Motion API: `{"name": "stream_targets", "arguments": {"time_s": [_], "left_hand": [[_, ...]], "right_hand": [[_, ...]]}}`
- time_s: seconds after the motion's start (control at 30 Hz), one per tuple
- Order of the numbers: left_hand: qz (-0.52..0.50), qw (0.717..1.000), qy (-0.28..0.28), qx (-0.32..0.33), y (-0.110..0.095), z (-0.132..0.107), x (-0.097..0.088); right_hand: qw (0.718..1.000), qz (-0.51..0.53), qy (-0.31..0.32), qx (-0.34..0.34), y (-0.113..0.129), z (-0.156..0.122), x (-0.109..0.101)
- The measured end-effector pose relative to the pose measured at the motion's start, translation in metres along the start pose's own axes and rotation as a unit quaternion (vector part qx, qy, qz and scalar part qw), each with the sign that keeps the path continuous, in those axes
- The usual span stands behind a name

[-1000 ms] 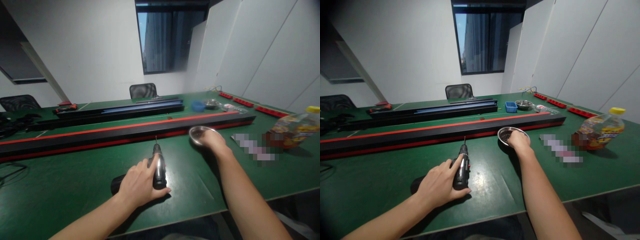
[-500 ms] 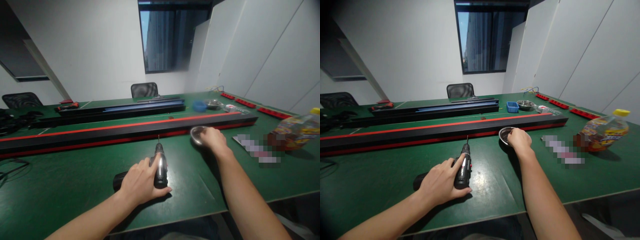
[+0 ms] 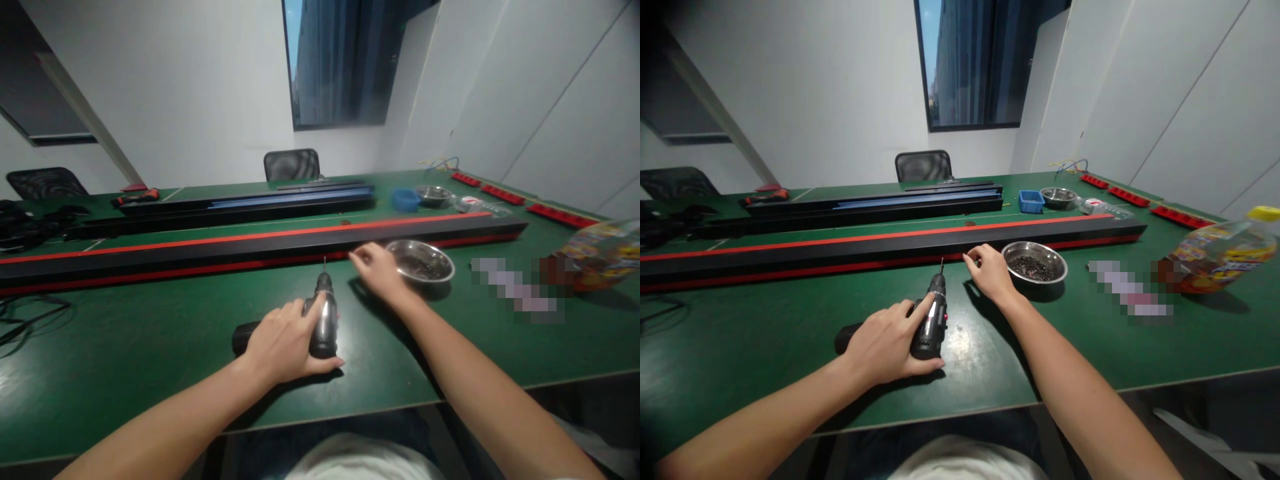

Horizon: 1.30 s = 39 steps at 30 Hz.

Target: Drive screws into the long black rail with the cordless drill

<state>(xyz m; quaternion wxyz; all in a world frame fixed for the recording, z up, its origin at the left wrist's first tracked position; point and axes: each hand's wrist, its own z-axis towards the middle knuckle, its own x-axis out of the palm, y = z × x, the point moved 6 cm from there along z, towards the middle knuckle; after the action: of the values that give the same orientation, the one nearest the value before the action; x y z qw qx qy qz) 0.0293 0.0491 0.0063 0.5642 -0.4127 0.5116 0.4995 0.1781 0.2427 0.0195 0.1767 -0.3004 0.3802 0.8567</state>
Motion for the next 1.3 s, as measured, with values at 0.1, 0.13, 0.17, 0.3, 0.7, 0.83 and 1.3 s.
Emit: {"name": "stream_targets", "arguments": {"time_s": [0.1, 0.13, 0.17, 0.3, 0.7, 0.83, 1.3], "left_hand": [[0.001, 1.0, 0.015, 0.004, -0.002, 0.001, -0.002], [0.002, 1.0, 0.018, 0.004, -0.002, 0.001, -0.003], [0.001, 1.0, 0.022, 0.002, -0.003, 0.001, -0.003], [-0.005, 0.999, 0.034, 0.0, -0.004, 0.002, -0.003], [0.003, 1.0, 0.024, 0.001, -0.007, 0.002, -0.002], [0.003, 1.0, 0.027, -0.002, -0.009, 0.003, 0.001], [-0.023, 0.998, 0.056, -0.006, -0.012, 0.017, -0.004]], "right_hand": [[1.0, 0.0, 0.012, 0.022, -0.007, -0.002, 0.014], [1.0, 0.003, 0.013, 0.028, -0.01, -0.002, 0.017], [0.999, 0.006, 0.017, 0.036, -0.014, -0.002, 0.02], [0.996, 0.023, 0.029, 0.075, -0.024, 0.0, 0.028], [0.975, 0.146, 0.059, 0.156, -0.031, 0.001, 0.041], [0.969, 0.154, 0.07, 0.181, -0.037, 0.003, 0.049], [0.945, 0.198, 0.088, 0.246, -0.037, 0.018, 0.062]]}}
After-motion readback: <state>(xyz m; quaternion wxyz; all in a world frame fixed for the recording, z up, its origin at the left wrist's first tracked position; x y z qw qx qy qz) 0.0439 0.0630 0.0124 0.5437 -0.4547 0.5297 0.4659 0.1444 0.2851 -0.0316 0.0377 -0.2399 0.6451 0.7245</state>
